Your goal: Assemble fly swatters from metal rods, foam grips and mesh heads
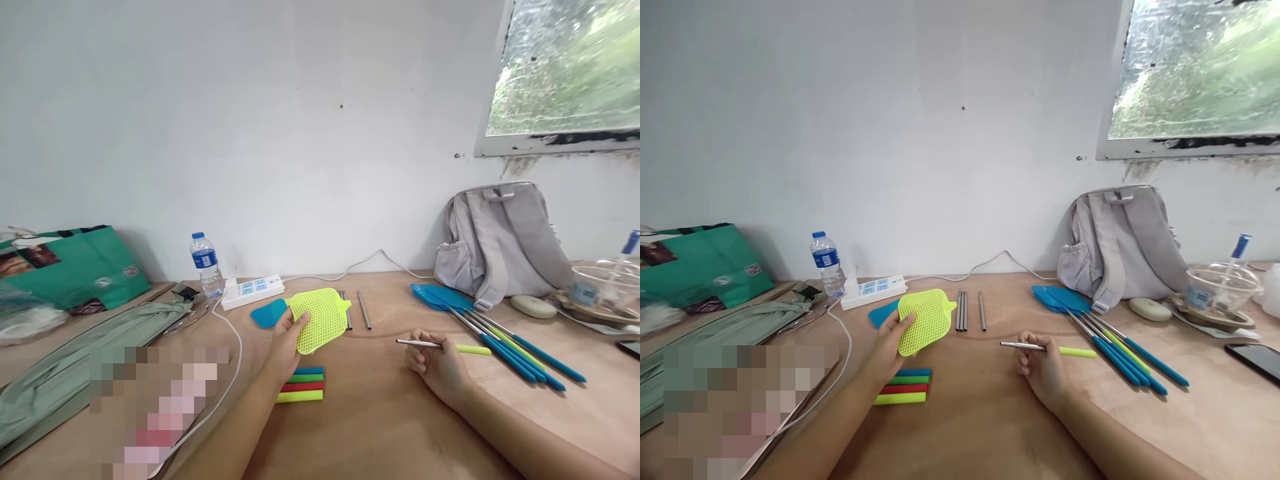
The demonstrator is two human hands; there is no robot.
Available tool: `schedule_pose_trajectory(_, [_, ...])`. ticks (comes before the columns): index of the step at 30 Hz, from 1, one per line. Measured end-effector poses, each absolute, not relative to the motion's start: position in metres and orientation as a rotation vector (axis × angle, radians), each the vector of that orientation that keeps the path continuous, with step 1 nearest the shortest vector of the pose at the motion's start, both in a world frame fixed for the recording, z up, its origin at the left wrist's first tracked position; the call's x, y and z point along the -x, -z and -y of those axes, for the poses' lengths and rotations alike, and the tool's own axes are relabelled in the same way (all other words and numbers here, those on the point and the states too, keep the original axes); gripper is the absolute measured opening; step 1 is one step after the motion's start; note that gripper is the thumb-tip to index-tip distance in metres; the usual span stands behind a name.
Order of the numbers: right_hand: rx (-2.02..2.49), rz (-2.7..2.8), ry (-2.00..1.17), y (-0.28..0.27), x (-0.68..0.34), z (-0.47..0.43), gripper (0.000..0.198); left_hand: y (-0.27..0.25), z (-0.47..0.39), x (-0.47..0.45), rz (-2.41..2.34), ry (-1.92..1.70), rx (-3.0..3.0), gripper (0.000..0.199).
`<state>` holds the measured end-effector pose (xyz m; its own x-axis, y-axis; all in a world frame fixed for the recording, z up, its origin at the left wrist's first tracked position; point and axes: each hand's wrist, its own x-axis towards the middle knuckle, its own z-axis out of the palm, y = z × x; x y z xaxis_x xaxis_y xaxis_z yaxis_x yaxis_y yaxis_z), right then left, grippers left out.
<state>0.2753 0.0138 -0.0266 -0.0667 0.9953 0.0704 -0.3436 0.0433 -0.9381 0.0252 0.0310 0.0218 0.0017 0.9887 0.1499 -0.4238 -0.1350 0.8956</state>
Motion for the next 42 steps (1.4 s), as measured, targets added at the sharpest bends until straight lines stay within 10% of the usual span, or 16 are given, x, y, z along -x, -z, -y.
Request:
schedule_pose_trajectory(30, [0.643,0.675,-1.617,0.032,-0.285,-0.019,0.022,0.009,0.036,-0.098,-0.816,-1.114,-0.749,0.023])
schedule_pose_trajectory(42, [0.64,0.802,-1.597,0.032,-0.283,-0.019,0.019,0.014,0.037,-0.098,-0.902,-1.108,-0.82,0.053])
